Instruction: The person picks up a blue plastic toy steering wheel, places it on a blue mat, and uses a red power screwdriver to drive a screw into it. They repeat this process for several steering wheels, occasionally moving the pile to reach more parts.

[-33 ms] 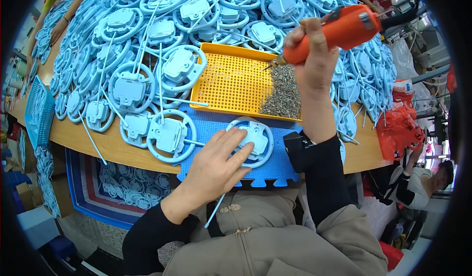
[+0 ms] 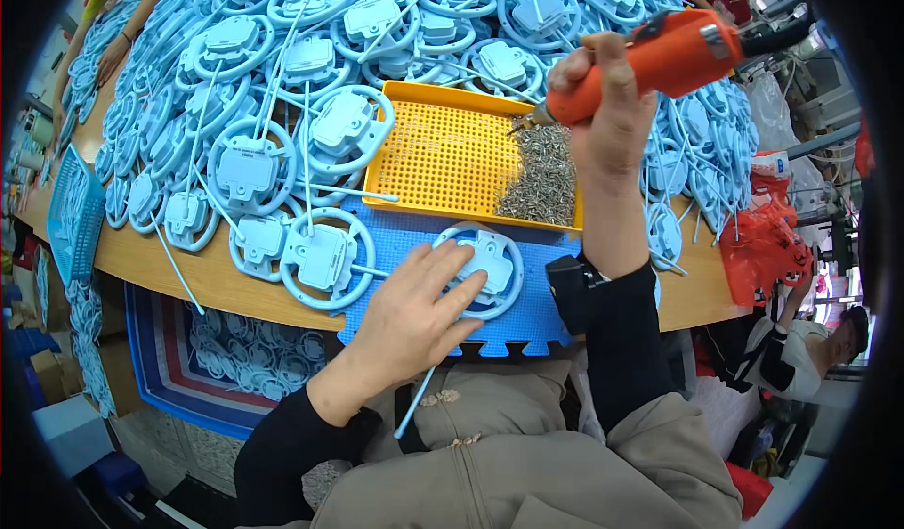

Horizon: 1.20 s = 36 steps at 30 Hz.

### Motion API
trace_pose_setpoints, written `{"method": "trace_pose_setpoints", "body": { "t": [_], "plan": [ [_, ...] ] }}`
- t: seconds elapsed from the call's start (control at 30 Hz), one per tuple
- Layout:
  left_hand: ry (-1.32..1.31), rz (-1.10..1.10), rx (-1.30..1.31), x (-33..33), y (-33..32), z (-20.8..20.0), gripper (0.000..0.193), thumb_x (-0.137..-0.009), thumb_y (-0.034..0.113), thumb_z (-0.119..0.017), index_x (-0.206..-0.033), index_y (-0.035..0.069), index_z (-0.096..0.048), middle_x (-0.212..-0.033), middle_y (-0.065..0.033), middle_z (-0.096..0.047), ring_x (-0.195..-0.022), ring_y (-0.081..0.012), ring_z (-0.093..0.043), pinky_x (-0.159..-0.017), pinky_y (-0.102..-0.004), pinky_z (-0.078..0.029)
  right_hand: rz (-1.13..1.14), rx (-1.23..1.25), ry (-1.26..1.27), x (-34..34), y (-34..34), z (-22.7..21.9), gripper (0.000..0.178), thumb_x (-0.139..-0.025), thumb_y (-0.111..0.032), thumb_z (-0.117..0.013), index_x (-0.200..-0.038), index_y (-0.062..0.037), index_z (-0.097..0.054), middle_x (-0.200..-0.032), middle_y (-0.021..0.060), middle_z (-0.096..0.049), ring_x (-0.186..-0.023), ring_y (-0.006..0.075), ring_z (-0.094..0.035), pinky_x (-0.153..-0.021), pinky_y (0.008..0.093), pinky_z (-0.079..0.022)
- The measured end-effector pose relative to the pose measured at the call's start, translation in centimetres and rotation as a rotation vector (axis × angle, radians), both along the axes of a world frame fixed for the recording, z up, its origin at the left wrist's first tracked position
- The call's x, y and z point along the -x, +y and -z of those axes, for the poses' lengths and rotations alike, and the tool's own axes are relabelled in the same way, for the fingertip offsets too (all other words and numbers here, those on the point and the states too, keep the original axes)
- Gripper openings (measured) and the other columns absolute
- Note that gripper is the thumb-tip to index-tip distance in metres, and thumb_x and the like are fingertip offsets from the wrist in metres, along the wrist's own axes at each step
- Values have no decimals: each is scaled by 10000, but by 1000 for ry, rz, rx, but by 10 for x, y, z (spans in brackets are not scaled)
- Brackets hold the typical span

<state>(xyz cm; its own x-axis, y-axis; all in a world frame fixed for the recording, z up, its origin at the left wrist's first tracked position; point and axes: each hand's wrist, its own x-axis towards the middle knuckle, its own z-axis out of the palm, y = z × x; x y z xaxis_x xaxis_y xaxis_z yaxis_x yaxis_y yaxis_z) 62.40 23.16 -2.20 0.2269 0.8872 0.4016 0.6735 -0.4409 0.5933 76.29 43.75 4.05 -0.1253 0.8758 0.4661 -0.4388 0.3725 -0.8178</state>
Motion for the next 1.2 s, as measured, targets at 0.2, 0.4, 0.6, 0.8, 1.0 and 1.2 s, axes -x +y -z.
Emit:
{"method": "trace_pose_setpoints", "body": {
  "t": [0.2, 0.4, 0.6, 0.8, 1.0, 1.2],
  "plan": [
    [-71, -259, -221, -3, 41, -8, 277, -714, 141, -779, -948, 48, -663, -896, -88, -596, -841, -280, -565, -742, -385, -404, -223, 46, 134, -21, -41, -26, 354, -882, -328, -699, -955, -10, -562, -682, 53, -578, -613, 167, -568, -625, 329, -474],
    [-76, -254, -130, -14, 58, -12, 175, -729, 150, -768, -851, 69, -672, -843, -53, -603, -832, -249, -559, -755, -375, -377, -267, 50, 146, -24, -69, -22, 314, -902, -328, -671, -944, -26, -592, -692, 49, -575, -618, 158, -563, -631, 320, -469],
    [-216, -152, -60, -20, 53, -7, 124, -746, 71, -741, -794, 41, -632, -771, -65, -603, -776, -237, -565, -721, -355, -412, -292, 32, 27, -36, -81, -18, 376, -954, -455, -557, -1026, -86, -574, -715, 8, -546, -644, 135, -513, -672, 328, -421],
    [-410, -60, 73, -20, 41, -11, 127, -756, 17, -734, -792, 13, -612, -794, -75, -628, -778, -211, -595, -708, -316, -459, -347, 8, 68, -47, -91, -26, 417, -938, -500, -563, -1024, -92, -587, -708, 4, -538, -631, 126, -503, -644, 318, -418],
    [-406, -11, 39, -19, 32, -10, 121, -756, 3, -730, -806, 6, -620, -811, -83, -642, -782, -212, -608, -713, -311, -467, -343, 0, 84, -51, -100, -30, 446, -933, -522, -558, -1019, -85, -586, -695, 2, -531, -607, 121, -491, -622, 312, -412],
    [-356, 9, 15, -21, 26, -15, 121, -757, -16, -721, -859, 9, -661, -824, -88, -655, -809, -217, -619, -725, -319, -478, -334, -50, 38, -52, -107, -28, 443, -946, -507, -545, -1021, -71, -567, -693, 9, -530, -605, 128, -499, -617, 318, -422]
  ]
}}
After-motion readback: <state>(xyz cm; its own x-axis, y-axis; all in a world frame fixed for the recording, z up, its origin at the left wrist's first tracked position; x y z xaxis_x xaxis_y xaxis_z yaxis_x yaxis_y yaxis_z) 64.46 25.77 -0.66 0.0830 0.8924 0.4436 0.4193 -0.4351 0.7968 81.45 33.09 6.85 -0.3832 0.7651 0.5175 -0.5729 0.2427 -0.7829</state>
